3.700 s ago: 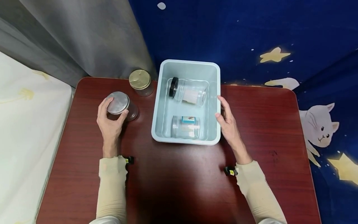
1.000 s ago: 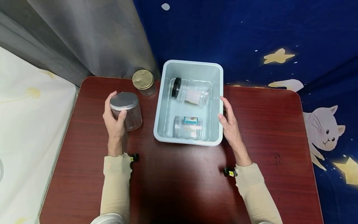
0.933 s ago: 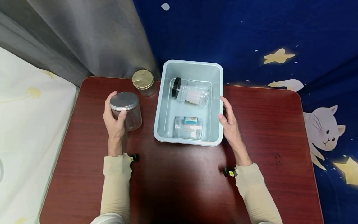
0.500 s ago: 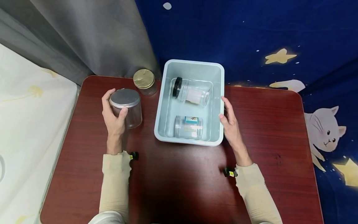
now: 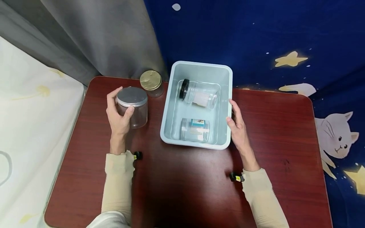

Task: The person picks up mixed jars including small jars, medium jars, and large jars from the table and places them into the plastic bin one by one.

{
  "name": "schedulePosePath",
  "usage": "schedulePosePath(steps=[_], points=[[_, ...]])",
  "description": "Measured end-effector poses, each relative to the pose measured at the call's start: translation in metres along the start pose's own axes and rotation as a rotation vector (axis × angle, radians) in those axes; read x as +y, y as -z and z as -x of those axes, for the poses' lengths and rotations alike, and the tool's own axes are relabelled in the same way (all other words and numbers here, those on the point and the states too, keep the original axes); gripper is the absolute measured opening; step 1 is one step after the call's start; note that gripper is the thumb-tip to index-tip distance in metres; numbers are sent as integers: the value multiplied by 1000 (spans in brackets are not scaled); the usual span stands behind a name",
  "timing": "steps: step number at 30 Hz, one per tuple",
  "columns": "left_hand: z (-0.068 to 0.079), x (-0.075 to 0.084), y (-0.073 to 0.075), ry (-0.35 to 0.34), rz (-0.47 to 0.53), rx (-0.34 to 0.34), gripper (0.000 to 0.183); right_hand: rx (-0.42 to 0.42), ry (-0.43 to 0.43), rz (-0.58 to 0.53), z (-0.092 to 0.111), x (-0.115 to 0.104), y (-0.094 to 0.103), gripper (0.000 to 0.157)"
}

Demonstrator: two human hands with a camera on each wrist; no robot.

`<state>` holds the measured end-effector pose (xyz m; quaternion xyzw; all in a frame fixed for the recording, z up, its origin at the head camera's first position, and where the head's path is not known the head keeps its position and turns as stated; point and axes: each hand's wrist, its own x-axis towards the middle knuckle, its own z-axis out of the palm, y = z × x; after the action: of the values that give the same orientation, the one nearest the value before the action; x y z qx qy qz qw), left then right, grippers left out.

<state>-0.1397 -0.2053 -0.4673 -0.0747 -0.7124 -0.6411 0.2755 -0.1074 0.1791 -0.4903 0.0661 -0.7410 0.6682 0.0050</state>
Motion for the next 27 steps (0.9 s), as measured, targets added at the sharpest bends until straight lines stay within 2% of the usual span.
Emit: schedulePosePath(steps=[9, 15, 23, 27], points=[[-12, 9, -9, -29, -18, -50, 81, 2, 30, -3, -2, 5, 2, 58], [-16, 11, -10, -41, -1, -52, 83, -3, 34, 14, -2, -2, 2, 58], [-20, 21, -13, -75, -137, -94, 81, -11, 26, 16, -2, -1, 1, 60], [-25, 26, -15, -92, -171, -114, 79, -2, 20, 29, -2, -2, -1, 59]])
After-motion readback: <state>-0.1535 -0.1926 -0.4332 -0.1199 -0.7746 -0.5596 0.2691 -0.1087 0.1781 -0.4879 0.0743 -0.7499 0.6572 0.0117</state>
